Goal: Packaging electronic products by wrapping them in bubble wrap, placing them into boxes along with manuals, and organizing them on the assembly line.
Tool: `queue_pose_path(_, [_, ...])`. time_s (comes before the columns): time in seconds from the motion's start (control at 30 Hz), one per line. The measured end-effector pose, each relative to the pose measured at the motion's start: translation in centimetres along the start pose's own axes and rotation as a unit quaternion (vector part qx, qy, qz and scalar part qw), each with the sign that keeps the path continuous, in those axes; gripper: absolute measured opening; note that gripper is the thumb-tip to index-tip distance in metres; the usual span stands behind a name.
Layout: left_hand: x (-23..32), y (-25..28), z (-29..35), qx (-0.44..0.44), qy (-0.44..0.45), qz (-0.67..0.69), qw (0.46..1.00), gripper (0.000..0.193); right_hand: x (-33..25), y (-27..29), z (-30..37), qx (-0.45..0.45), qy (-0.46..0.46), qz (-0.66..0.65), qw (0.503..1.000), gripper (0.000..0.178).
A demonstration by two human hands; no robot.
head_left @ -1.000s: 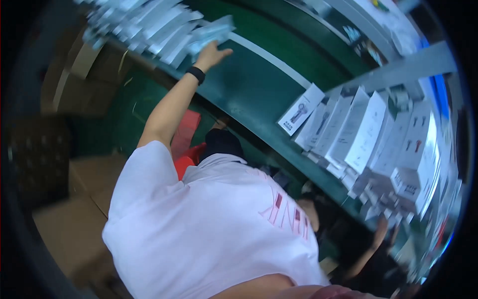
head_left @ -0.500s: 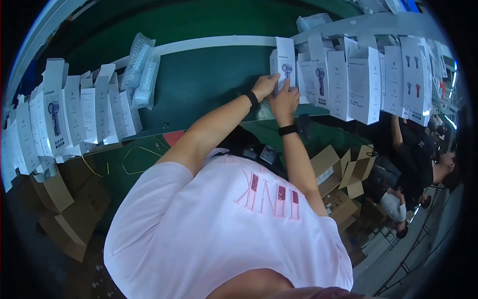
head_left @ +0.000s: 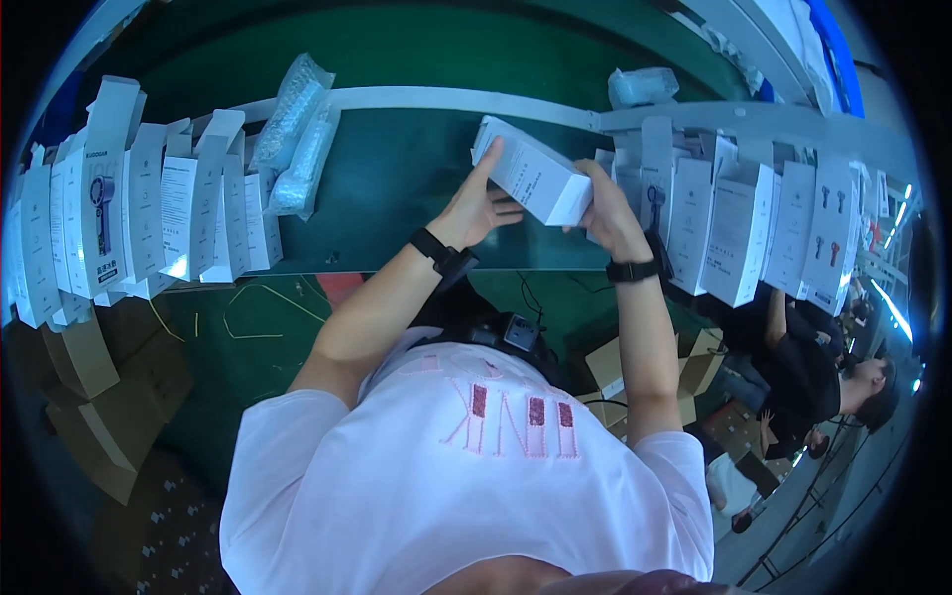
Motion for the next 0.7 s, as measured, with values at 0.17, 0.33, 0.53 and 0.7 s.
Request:
queue_pose_path(0.17, [0.2,-0.7,0.1,-0.044,0.024,0.23,0.972,0.07,-1.7,-4.7,3.8,0.032,0.034,0.145,0.988,0.054])
queue_pose_path(0.33, [0.6,-0.3,3.8,-0.163,0.057,0.374,0.911,0.063,-7.3,-4.7,3.6,0.08,0.021,0.334,0.939,0.08])
queue_pose_path(0.53, [2.6,2.0,6.6,-0.147,0.174,0.358,0.905,0.058,-17.5,8.5,-11.9,0.505,0.199,0.393,0.742,0.122])
queue_pose_path(0.7, [4.6,4.5,9.7,-0.031,0.263,0.592,0.761,0.066,-17.1,12.6,-19.4,0.55,0.012,0.243,0.799,0.131])
Point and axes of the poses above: each hand's wrist, its own z-axis away from the middle knuckle, its own y-axis out of the back of the hand, x = y × z, the point moved 8 cm from there along -z, towards the middle knuckle, and after that the axes turned 10 degrees about -y, right-handed, at the moved point
